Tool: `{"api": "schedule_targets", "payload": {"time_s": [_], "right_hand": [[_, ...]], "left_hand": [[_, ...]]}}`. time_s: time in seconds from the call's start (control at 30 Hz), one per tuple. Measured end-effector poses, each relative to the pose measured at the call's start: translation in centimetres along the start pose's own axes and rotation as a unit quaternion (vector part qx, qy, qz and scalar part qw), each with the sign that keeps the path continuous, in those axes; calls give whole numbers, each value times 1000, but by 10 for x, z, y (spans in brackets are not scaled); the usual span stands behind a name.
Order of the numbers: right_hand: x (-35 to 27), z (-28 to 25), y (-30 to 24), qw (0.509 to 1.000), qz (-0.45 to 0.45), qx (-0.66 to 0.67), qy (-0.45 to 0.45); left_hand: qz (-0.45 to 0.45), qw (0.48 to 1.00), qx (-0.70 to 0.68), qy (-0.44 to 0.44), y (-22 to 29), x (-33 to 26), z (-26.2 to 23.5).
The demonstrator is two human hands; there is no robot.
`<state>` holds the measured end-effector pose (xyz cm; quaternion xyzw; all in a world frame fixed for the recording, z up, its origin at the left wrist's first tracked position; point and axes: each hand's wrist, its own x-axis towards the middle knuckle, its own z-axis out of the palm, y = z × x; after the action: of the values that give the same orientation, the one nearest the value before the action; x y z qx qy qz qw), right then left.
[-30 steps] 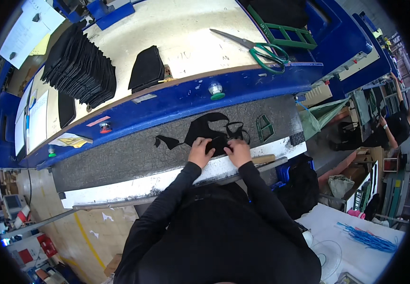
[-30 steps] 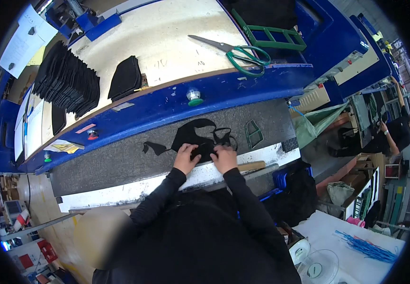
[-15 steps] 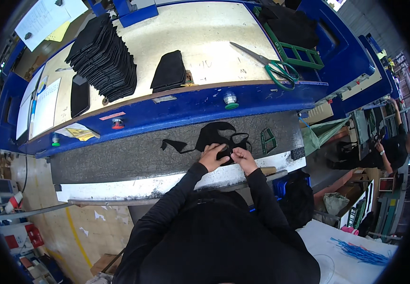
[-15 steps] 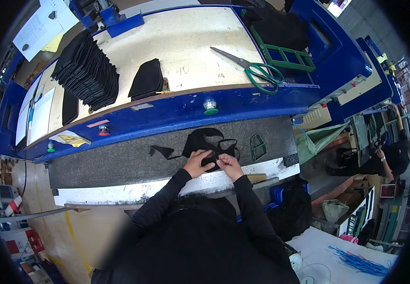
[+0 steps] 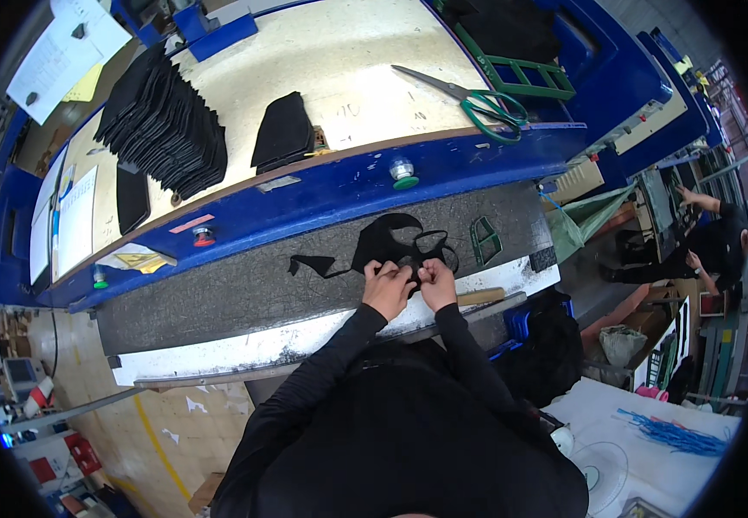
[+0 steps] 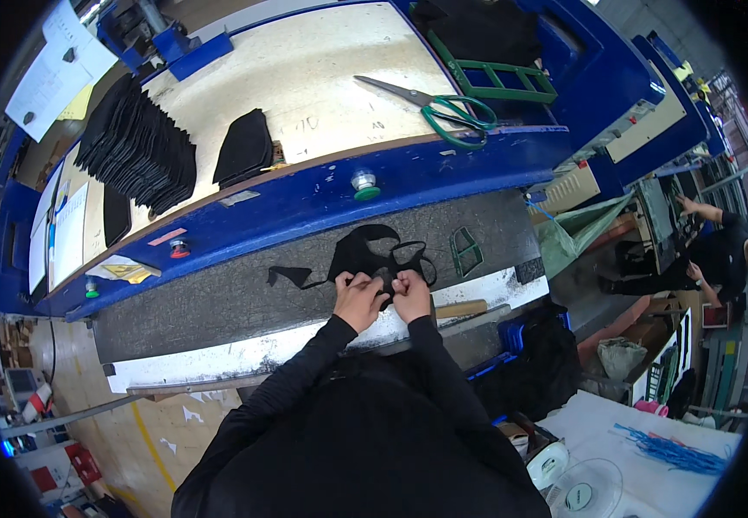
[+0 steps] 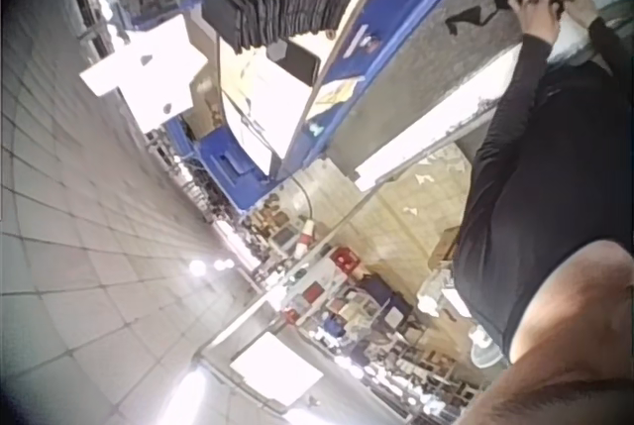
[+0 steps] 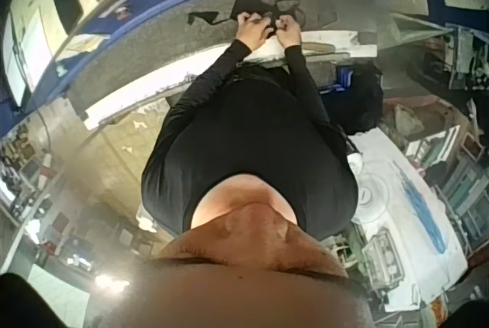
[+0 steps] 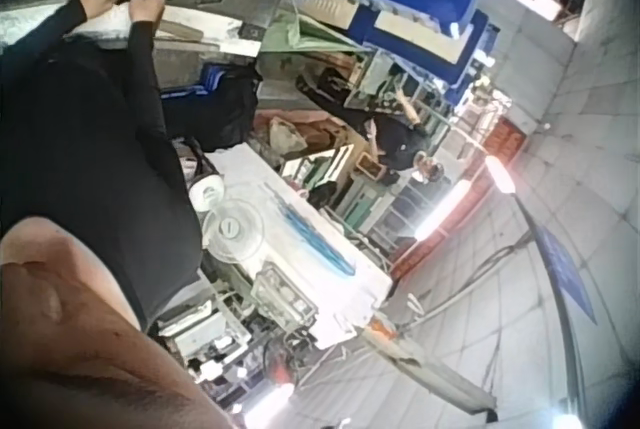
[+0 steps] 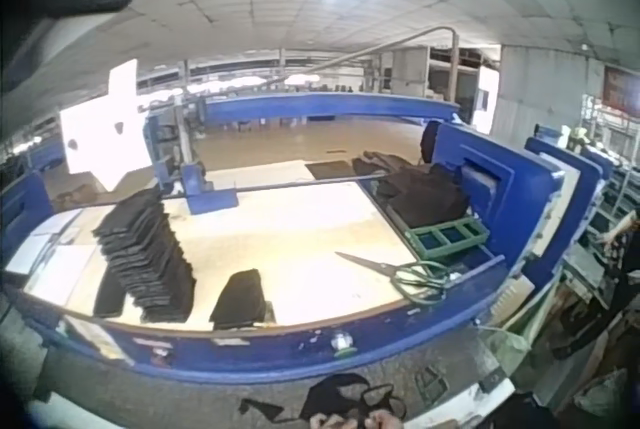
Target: The person uses a green plastic template to mark and cut black fabric pieces on a blue industrial cutting table. They repeatedly position the template, trace the outline, and use large shears to cut the fabric, stacking the finished pieces on the table.
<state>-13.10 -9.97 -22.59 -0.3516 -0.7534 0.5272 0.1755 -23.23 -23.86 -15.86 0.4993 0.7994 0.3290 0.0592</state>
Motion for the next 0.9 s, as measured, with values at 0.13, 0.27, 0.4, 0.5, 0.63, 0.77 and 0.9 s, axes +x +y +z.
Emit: {"api": "schedule_targets", "payload": {"time_s": [0.13,0.27,0.4,0.5,0.63,0.77,0.9], "right_hand": [[-1,-11,-9,997,-12,-58,-55],[18,-69,-115,967,-159,-191,-64],[62,-137,-282,872,-406,-198,190],[132,-164,-319,828,-407,-347,170],[185,-167,-352,833,-212,-507,-62],[178,-162,-344,770,-344,-536,39],[125,-166,-344,788,-353,-486,135]], "left_hand": [[-14,1000,22,-14,-14,-4,0],[-71,988,-29,-133,-22,-4,1],[-179,954,-191,-146,-28,13,5],[-137,938,-250,-200,-71,20,29],[-123,898,-296,-302,-67,44,13],[-72,951,-249,-169,-63,51,14],[-157,937,-238,-200,-58,59,1]]}}
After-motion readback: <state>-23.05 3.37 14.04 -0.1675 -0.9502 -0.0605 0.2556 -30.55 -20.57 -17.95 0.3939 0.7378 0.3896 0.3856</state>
